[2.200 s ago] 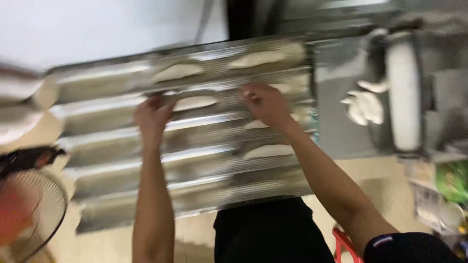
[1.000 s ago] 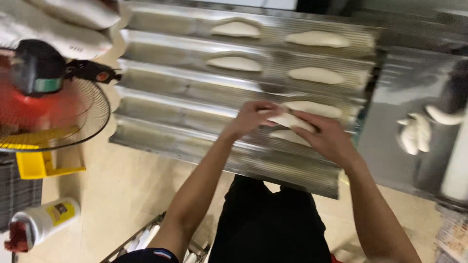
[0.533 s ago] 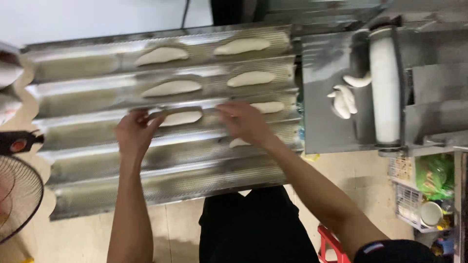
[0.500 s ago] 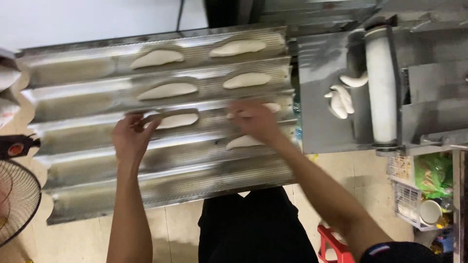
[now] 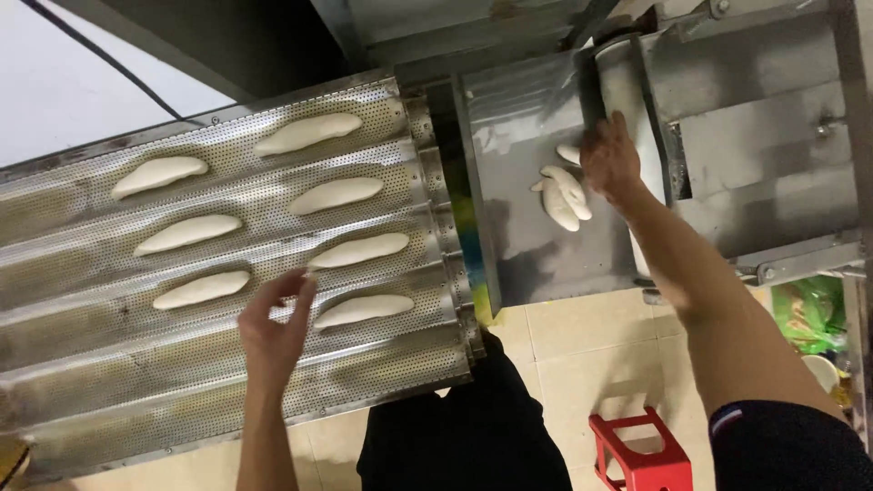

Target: Placing dough balls into a molding machine and arranging the resulting shaped dough onto specialized baking trays.

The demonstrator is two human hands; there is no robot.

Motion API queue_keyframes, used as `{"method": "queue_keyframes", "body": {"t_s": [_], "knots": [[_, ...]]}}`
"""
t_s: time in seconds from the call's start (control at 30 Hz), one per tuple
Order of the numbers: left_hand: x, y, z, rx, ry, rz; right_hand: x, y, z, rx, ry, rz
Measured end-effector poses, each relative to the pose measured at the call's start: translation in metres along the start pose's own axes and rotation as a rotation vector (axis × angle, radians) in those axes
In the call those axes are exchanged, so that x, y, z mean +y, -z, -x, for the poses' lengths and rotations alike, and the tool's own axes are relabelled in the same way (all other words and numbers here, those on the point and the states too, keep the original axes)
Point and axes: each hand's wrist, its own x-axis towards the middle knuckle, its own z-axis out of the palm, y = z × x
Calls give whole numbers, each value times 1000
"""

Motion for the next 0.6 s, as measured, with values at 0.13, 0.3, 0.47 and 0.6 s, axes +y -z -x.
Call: {"method": "queue_keyframes", "body": {"t_s": [0.13, 0.3, 0.47, 0.6], "knots": [[34, -34, 2, -129, 87, 178, 21, 94, 9, -283, 109, -260], [59, -101, -11, -409, 226, 564, -5, 108, 47, -264, 31, -1512], [88, -76, -9, -481, 314, 840, -101, 206, 107, -464, 402, -2263], [-6, -19, 29, -433, 330, 889, -195, 294, 130, -403, 313, -1691]]}}
